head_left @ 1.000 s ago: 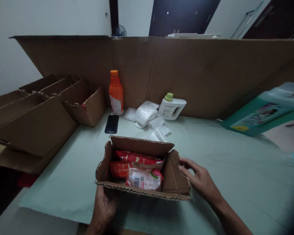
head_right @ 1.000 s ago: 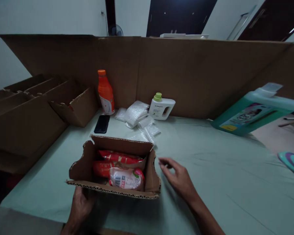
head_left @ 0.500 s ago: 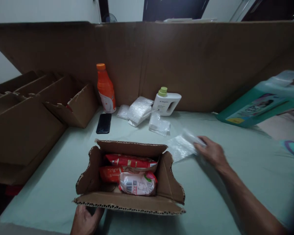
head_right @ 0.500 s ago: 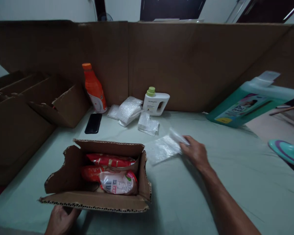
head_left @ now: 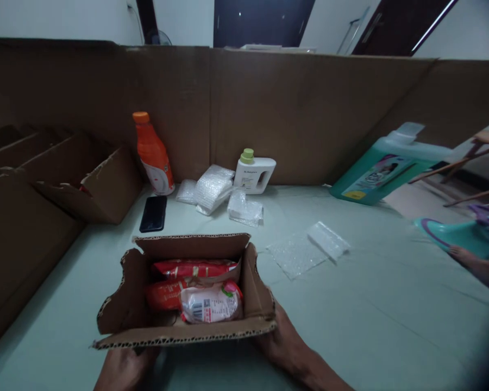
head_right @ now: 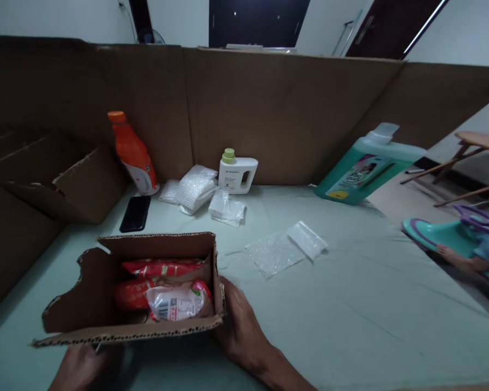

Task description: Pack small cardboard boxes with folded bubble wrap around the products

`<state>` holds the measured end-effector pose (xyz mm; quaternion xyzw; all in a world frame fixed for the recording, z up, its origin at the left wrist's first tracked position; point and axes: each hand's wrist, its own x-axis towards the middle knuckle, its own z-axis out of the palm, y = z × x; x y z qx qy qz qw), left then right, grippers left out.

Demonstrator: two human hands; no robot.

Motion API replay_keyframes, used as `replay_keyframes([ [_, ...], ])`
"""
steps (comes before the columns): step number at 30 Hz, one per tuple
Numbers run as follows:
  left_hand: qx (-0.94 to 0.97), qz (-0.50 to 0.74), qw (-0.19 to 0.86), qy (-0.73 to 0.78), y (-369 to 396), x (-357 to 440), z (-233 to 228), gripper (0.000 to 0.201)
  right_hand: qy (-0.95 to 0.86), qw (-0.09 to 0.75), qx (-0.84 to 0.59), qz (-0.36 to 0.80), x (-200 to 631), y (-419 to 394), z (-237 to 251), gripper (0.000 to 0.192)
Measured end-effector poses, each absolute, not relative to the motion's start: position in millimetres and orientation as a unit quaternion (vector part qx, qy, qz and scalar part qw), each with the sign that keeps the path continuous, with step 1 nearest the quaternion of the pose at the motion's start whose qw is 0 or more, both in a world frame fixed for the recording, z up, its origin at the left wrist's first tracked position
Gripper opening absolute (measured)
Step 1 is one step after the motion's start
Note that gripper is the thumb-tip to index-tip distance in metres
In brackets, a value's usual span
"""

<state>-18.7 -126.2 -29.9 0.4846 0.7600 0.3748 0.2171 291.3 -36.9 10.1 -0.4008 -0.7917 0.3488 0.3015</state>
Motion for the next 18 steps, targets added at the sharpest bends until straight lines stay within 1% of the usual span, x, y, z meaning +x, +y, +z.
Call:
replay_keyframes([
  [1, 0.486, 0.375, 0.23, 0.755, -120.0, -14.5, -27.8, 0.04, -0.778, 0.312, -0.41, 0.361, 288.5, -29.6, 8.7, 0.063],
  [3, 0.485, 0.384, 0.258, 0.742, -99.6, -5.3, -21.7, 0.038, -0.766, 0.324, -0.419, 0.365, 290.3, -8.9, 5.5, 0.065],
  [5, 0.484, 0.41, 0.273, 0.723, -71.7, 5.2, -15.2, 0.041, -0.763, 0.33, -0.434, 0.348, 295.9, 15.3, 2.8, 0.063],
  [9, 0.479, 0.474, 0.305, 0.673, -20.5, 28.0, -9.1, 0.05, -0.747, 0.332, -0.484, 0.311, 308.4, 53.6, 6.0, 0.045],
  [12, 0.474, 0.492, 0.325, 0.654, -6.5, 36.7, -11.8, 0.054, -0.777, 0.309, -0.471, 0.282, 331.0, 66.5, 11.1, 0.044],
  [15, 0.468, 0.483, 0.352, 0.651, -16.5, 33.7, -18.6, 0.052, -0.807, 0.285, -0.483, 0.183, 371.7, 71.1, 9.2, 0.041],
  [18, 0.441, 0.478, 0.357, 0.671, -41.3, 27.2, -28.7, 0.067, -0.784, 0.259, -0.562, 0.055, 414.6, 73.8, -0.3, 0.036],
])
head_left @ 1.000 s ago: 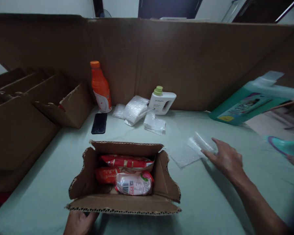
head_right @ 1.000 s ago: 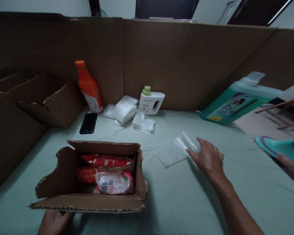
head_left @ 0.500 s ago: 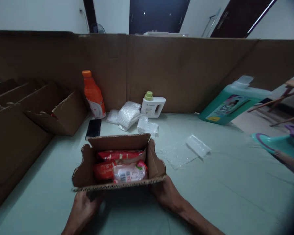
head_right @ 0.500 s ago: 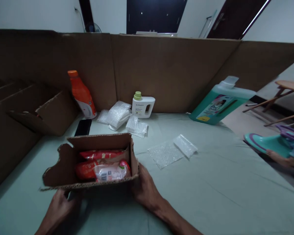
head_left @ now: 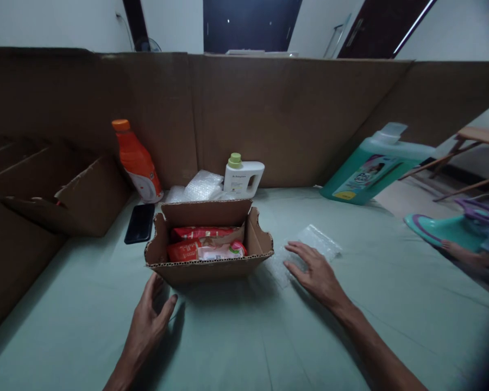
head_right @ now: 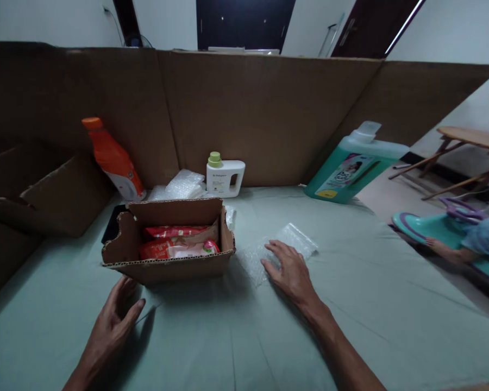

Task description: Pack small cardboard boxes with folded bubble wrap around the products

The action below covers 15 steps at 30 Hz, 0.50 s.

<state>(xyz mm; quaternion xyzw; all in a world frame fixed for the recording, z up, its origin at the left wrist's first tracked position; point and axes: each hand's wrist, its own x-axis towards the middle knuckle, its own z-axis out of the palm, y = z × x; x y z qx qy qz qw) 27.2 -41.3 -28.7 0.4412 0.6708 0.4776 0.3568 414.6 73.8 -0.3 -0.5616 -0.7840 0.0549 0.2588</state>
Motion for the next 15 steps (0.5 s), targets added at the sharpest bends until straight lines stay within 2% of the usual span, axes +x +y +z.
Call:
replay_keyframes([
  [2, 0.429, 0.471, 0.342, 0.691, -60.1, 25.6, -36.1, 0.072, -0.761, 0.227, -0.607, -0.029, 435.7, 77.3, -8.2, 0.041],
  [5, 0.462, 0.453, 0.303, 0.699, -83.4, 28.8, -45.0, 0.06, -0.716, 0.17, -0.668, -0.111, 455.4, 87.2, -18.8, 0.048],
  [9, 0.566, 0.431, 0.232, 0.663, -97.9, 38.6, -48.2, 0.038, -0.703, 0.136, -0.689, -0.11, 472.0, 99.1, -22.3, 0.033],
  [13, 0.61, 0.451, 0.189, 0.623, -101.3, 48.4, -41.6, 0.03, -0.723, 0.153, -0.664, -0.114, 485.4, 84.1, -10.0, 0.027],
  [15, 0.617, 0.457, 0.205, 0.607, -104.4, 53.5, -36.9, 0.028, -0.733, 0.182, -0.648, -0.098, 486.2, 62.1, 0.1, 0.028],
])
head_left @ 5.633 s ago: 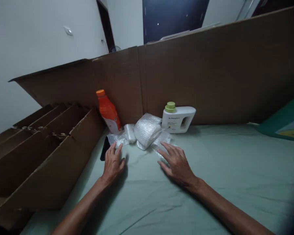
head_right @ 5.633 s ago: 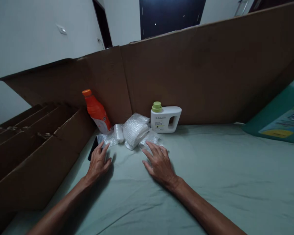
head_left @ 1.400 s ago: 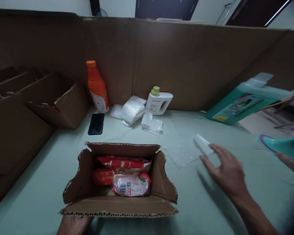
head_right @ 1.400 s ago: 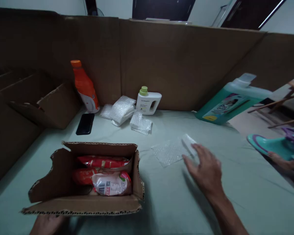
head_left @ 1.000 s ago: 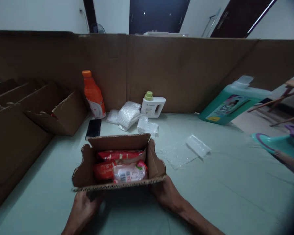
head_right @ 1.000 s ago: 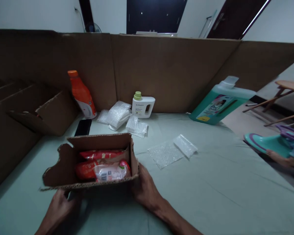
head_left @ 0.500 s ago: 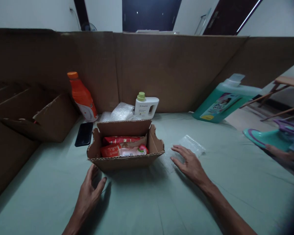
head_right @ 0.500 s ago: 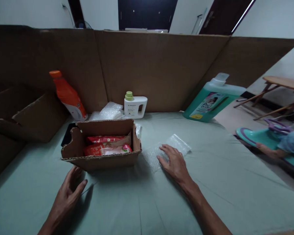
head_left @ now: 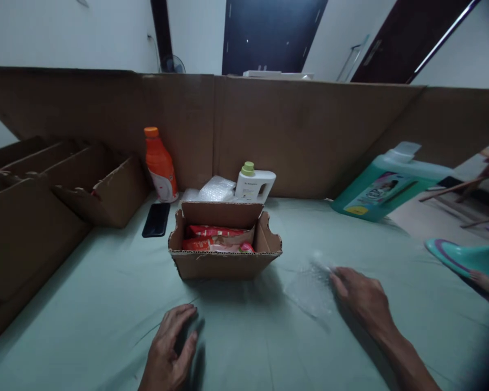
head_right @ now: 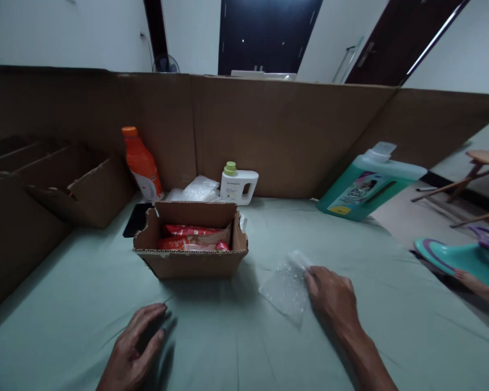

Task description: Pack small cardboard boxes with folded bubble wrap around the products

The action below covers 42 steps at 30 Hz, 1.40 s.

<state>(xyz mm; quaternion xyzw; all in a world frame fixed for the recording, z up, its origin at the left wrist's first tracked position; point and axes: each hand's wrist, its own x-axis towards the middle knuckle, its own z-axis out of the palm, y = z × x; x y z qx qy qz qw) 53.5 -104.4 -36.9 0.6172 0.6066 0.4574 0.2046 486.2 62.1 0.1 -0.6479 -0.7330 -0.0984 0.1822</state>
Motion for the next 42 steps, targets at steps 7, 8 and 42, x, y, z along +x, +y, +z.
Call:
replay_keyframes([
  [7, 0.589, 0.394, 0.414, 0.571, -114.7, 90.9, -32.5, 0.089, -0.782, 0.316, -0.524, 0.117, 406.1, -36.6, 46.5, 0.025],
  [8, 0.59, 0.399, 0.413, 0.568, -112.8, 96.8, -31.9, 0.098, -0.789, 0.319, -0.5, 0.16, 389.8, -45.1, 52.8, 0.023],
  [42, 0.812, 0.151, 0.092, 0.556, -93.4, 35.9, -16.2, 0.049, -0.918, 0.173, -0.352, 0.064, 282.8, -36.5, -10.2, 0.036],
])
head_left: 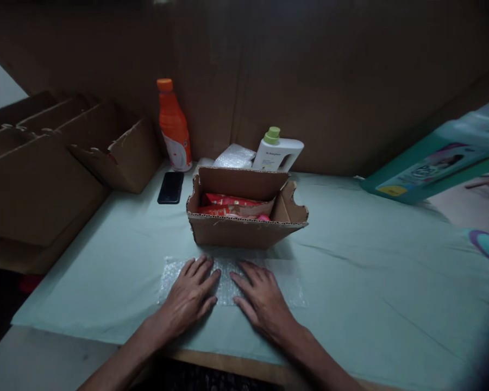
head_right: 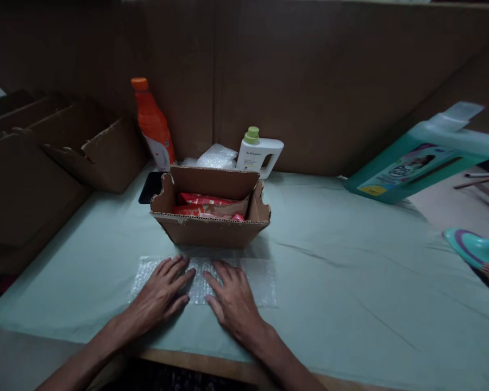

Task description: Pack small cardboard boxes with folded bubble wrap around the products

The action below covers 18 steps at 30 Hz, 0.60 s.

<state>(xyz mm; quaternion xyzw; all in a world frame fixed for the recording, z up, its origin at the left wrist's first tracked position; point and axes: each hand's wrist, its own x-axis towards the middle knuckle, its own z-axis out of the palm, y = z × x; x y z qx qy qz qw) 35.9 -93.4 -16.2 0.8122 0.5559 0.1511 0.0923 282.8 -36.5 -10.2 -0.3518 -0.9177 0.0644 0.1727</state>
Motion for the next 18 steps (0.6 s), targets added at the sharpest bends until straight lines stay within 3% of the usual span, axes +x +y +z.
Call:
replay_keyframes([
  [4, 0.82, 0.166, 0.188, 0.514, -97.0, 13.1, -22.0, 0.053, -0.913, 0.174, -0.363, 0.067, 314.2, -36.9, -20.6, 0.029],
  [8, 0.742, 0.325, 0.196, 0.552, -88.5, -12.4, -16.1, 0.046, -0.843, 0.262, -0.466, 0.056, 376.5, -21.7, -18.2, 0.022],
  [14, 0.578, 0.47, 0.31, 0.591, -9.8, 7.4, -17.7, 0.071, -0.763, 0.294, -0.521, 0.246, 339.3, 40.4, 1.1, 0.06],
  [18, 0.574, 0.485, 0.325, 0.574, 33.3, 26.9, -24.3, 0.061, -0.715, 0.29, -0.551, 0.318, 308.8, 86.5, 3.4, 0.054],
])
